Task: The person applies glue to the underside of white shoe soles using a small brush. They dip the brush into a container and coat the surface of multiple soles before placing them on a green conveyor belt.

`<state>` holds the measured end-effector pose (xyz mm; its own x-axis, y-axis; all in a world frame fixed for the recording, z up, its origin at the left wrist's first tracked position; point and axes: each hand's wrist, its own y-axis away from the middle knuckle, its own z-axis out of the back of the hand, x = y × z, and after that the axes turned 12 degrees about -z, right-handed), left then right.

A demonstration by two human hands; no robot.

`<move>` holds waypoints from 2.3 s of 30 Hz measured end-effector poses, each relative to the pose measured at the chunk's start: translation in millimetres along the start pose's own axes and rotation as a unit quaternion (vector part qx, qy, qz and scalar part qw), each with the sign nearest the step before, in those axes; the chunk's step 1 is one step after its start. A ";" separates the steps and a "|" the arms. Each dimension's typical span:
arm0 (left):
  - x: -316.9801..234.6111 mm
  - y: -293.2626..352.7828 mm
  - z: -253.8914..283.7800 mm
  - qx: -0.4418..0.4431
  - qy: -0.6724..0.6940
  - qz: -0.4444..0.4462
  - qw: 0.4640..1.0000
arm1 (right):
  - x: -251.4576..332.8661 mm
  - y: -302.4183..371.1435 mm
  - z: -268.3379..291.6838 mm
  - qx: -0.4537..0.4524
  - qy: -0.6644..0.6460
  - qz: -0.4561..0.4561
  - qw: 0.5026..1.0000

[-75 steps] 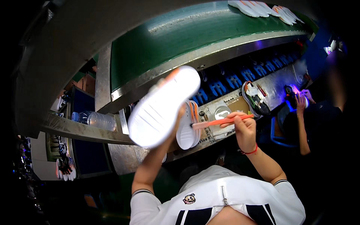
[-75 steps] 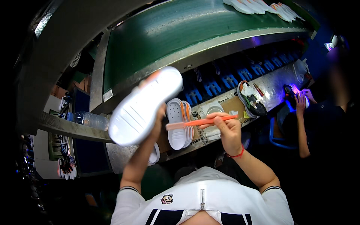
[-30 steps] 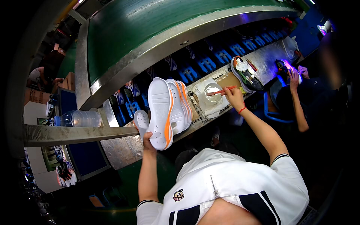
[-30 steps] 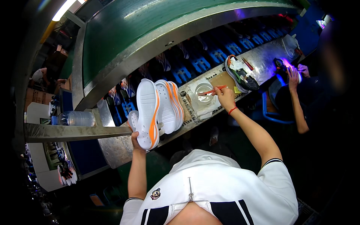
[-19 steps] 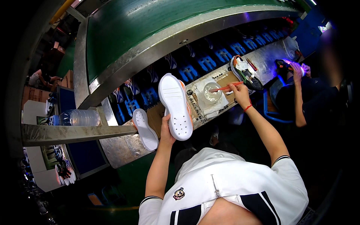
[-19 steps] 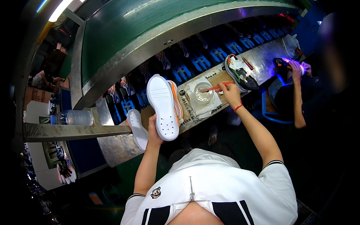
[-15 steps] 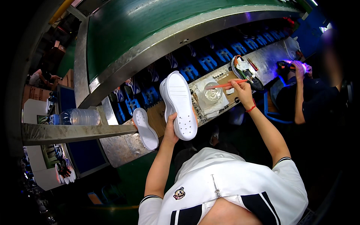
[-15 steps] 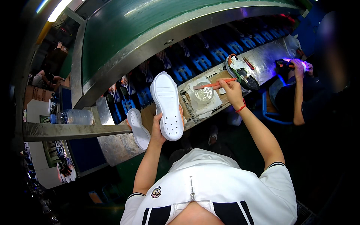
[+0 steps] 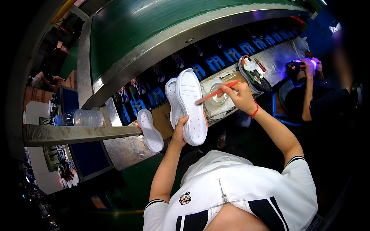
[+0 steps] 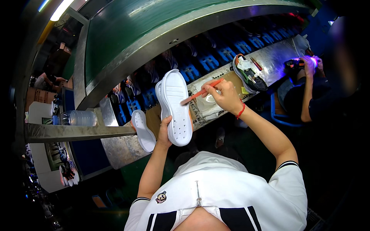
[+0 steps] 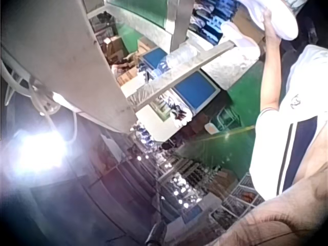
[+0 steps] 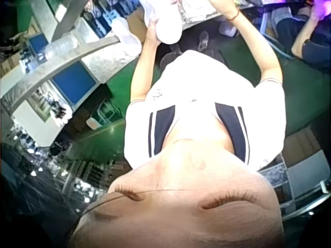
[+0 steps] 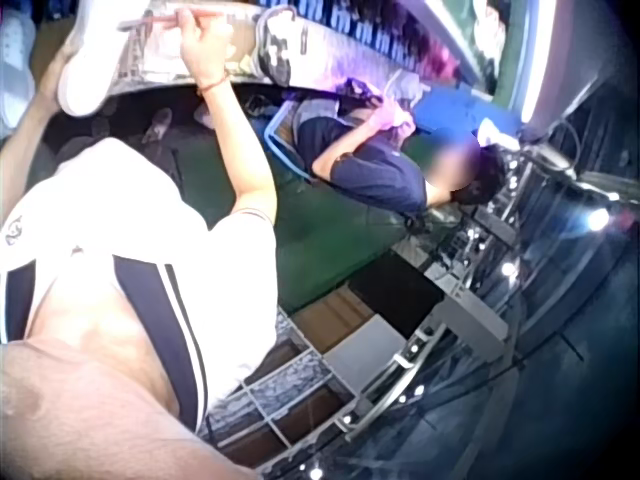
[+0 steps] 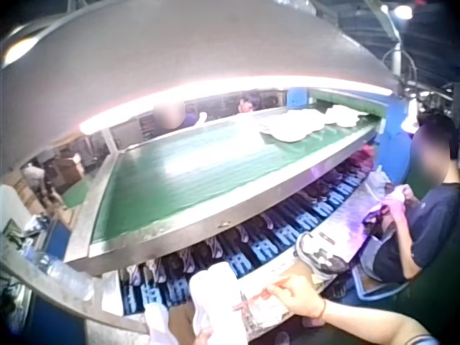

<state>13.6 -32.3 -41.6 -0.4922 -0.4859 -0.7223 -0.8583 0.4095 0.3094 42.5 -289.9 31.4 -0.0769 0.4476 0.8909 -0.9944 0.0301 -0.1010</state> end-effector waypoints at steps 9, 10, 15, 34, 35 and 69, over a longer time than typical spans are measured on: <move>-28.4 24.6 1.0 0.117 0.173 0.151 0.966 | 16.3 -61.3 19.8 0.003 0.060 0.143 0.988; -28.8 24.1 5.9 0.086 0.163 0.153 0.971 | 22.9 -65.6 16.1 0.038 0.057 0.185 0.980; -27.5 17.4 13.7 0.146 0.214 0.151 0.954 | 49.5 -47.6 -33.0 0.196 0.003 0.246 0.949; -26.5 22.6 -11.4 0.107 0.239 0.039 0.964 | 0.3 -29.4 25.0 -0.027 -0.212 -0.095 0.972; -22.5 19.8 2.9 0.053 0.216 0.004 0.975 | 6.9 -25.4 24.1 -0.006 -0.210 -0.086 0.974; -19.0 14.6 3.4 -0.065 -0.701 -0.429 0.566 | 14.9 13.9 -4.6 0.015 -0.046 -0.027 0.998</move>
<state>10.9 -14.5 -25.4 0.6347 0.6653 -0.3931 -0.7422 0.3832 -0.5498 28.0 -278.7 41.2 -0.0275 0.3626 0.9315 -0.9989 0.0250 -0.0392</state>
